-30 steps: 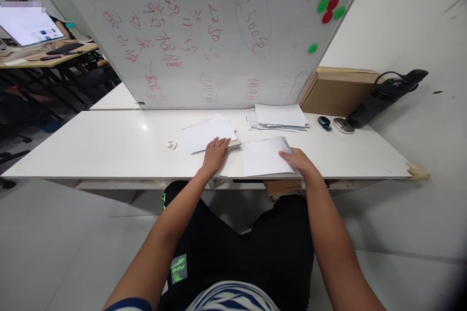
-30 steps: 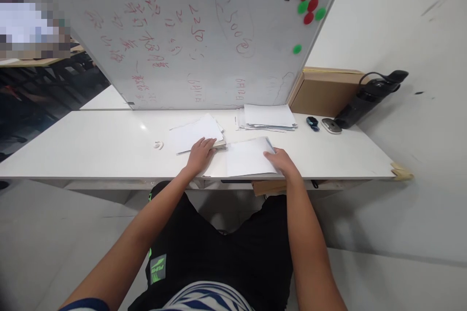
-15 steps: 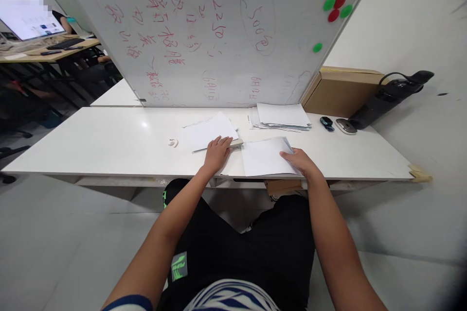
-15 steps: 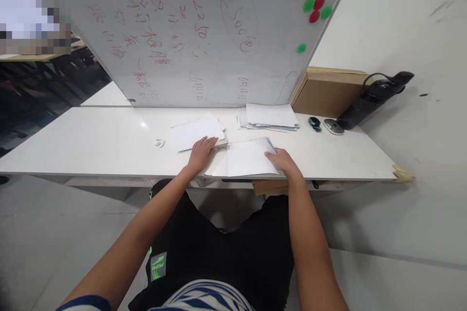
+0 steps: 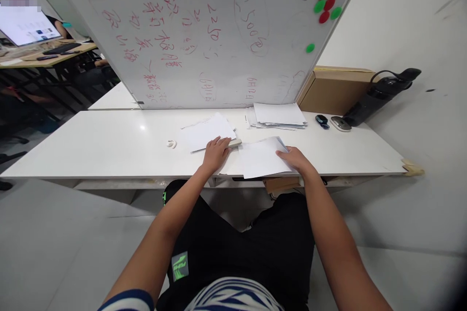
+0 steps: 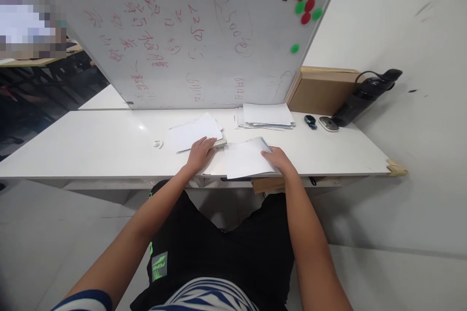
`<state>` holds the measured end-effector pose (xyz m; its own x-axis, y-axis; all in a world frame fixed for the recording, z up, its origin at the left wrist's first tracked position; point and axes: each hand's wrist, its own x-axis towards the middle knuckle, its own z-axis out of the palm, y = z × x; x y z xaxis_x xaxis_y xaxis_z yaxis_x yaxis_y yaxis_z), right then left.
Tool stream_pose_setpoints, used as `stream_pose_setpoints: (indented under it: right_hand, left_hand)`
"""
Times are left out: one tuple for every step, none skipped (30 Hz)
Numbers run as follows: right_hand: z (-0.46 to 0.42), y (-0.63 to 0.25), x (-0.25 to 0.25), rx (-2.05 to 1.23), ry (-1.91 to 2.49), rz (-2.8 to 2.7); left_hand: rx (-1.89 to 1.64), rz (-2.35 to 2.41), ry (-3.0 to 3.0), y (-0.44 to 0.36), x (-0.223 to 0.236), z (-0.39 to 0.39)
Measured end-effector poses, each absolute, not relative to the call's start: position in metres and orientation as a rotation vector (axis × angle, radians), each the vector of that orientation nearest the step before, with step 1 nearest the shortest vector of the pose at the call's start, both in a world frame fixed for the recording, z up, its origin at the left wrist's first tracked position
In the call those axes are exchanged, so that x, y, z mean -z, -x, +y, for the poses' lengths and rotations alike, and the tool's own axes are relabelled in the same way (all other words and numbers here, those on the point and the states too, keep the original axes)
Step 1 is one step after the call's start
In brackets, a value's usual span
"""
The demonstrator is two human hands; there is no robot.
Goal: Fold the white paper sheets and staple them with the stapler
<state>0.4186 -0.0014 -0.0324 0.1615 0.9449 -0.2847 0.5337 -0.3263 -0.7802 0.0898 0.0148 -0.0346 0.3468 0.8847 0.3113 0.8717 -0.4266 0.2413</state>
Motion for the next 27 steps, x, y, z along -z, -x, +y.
stream_pose_setpoints:
  right_hand:
    - [-0.002, -0.418, 0.032, -1.06, 1.927, -1.39]
    - [-0.002, -0.418, 0.031, -1.061, 1.923, -1.382]
    - [-0.002, -0.417, 0.031, -1.057, 1.921, -1.375]
    - [-0.003, -0.416, 0.03, -1.05, 1.921, -1.371]
    - [-0.003, -0.416, 0.03, -1.042, 1.926, -1.369]
    - [-0.003, -0.415, 0.029, -1.034, 1.932, -1.369]
    - [-0.004, -0.414, 0.028, -1.028, 1.938, -1.372]
    - [-0.004, -0.413, 0.027, -1.023, 1.941, -1.375]
    - [-0.004, -0.412, 0.027, -1.021, 1.938, -1.38]
    - [-0.005, -0.411, 0.026, -1.019, 1.933, -1.389]
    - [-0.005, -0.411, 0.026, -1.016, 1.929, -1.398]
    - [-0.005, -0.411, 0.026, -1.012, 1.931, -1.408]
    - [-0.005, -0.41, 0.026, -1.006, 1.939, -1.419]
    - [-0.005, -0.41, 0.025, -0.997, 1.952, -1.427]
    - [-0.006, -0.41, 0.025, -0.988, 1.967, -1.434]
    - [-0.006, -0.411, 0.025, -0.98, 1.98, -1.439]
    - [-0.006, -0.411, 0.024, -0.978, 1.988, -1.443]
    - [-0.006, -0.41, 0.023, -0.979, 1.991, -1.447]
    - [-0.006, -0.41, 0.022, -0.98, 1.993, -1.449]
    - [-0.006, -0.41, 0.022, -0.982, 1.993, -1.454]
    - [-0.006, -0.41, 0.021, -0.982, 1.993, -1.459]
    - [-0.006, -0.41, 0.021, -0.982, 1.992, -1.466]
    - [-0.006, -0.41, 0.021, -0.98, 1.988, -1.474]
    - [-0.006, -0.41, 0.021, -0.98, 1.983, -1.482]
    - [-0.006, -0.41, 0.021, -0.98, 1.981, -1.487]
    - [-0.006, -0.41, 0.022, -0.98, 1.981, -1.488]
    - [-0.005, -0.41, 0.022, -0.979, 1.983, -1.487]
  left_hand:
    - [-0.626, 1.668, -2.551, -0.09, 0.034, 0.015]
    - [-0.624, 1.669, -2.551, -0.09, 0.034, 0.015]
    - [-0.619, 1.668, -2.552, -0.09, 0.034, 0.015]
    - [-0.612, 1.668, -2.552, -0.09, 0.034, 0.015]
    - [-0.606, 1.669, -2.552, -0.09, 0.033, 0.015]
    - [-0.603, 1.671, -2.552, -0.09, 0.033, 0.015]
    - [-0.604, 1.674, -2.554, -0.09, 0.033, 0.015]
    - [-0.608, 1.68, -2.555, -0.09, 0.033, 0.014]
    - [-0.613, 1.686, -2.557, -0.091, 0.033, 0.014]
    - [-0.618, 1.69, -2.561, -0.091, 0.033, 0.014]
    - [-0.62, 1.694, -2.566, -0.091, 0.033, 0.014]
    - [-0.622, 1.697, -2.57, -0.091, 0.033, 0.014]
    - [-0.622, 1.698, -2.576, -0.091, 0.034, 0.014]
    - [-0.621, 1.697, -2.58, -0.091, 0.034, 0.014]
    - [-0.617, 1.695, -2.583, -0.09, 0.034, 0.015]
    - [-0.61, 1.692, -2.586, -0.09, 0.034, 0.015]
    - [-0.597, 1.687, -2.588, -0.09, 0.034, 0.016]
    - [-0.582, 1.682, -2.589, -0.089, 0.034, 0.017]
    - [-0.567, 1.679, -2.589, -0.089, 0.034, 0.018]
    - [-0.553, 1.679, -2.587, -0.089, 0.034, 0.018]
    - [-0.543, 1.682, -2.585, -0.089, 0.033, 0.018]
    - [-0.538, 1.69, -2.583, -0.089, 0.033, 0.018]
    - [-0.533, 1.699, -2.581, -0.09, 0.033, 0.018]
    - [-0.525, 1.706, -2.583, -0.09, 0.032, 0.017]
    - [-0.512, 1.711, -2.588, -0.09, 0.032, 0.015]
    - [-0.497, 1.713, -2.596, -0.091, 0.03, 0.014]
    - [-0.482, 1.715, -2.604, -0.091, 0.029, 0.013]
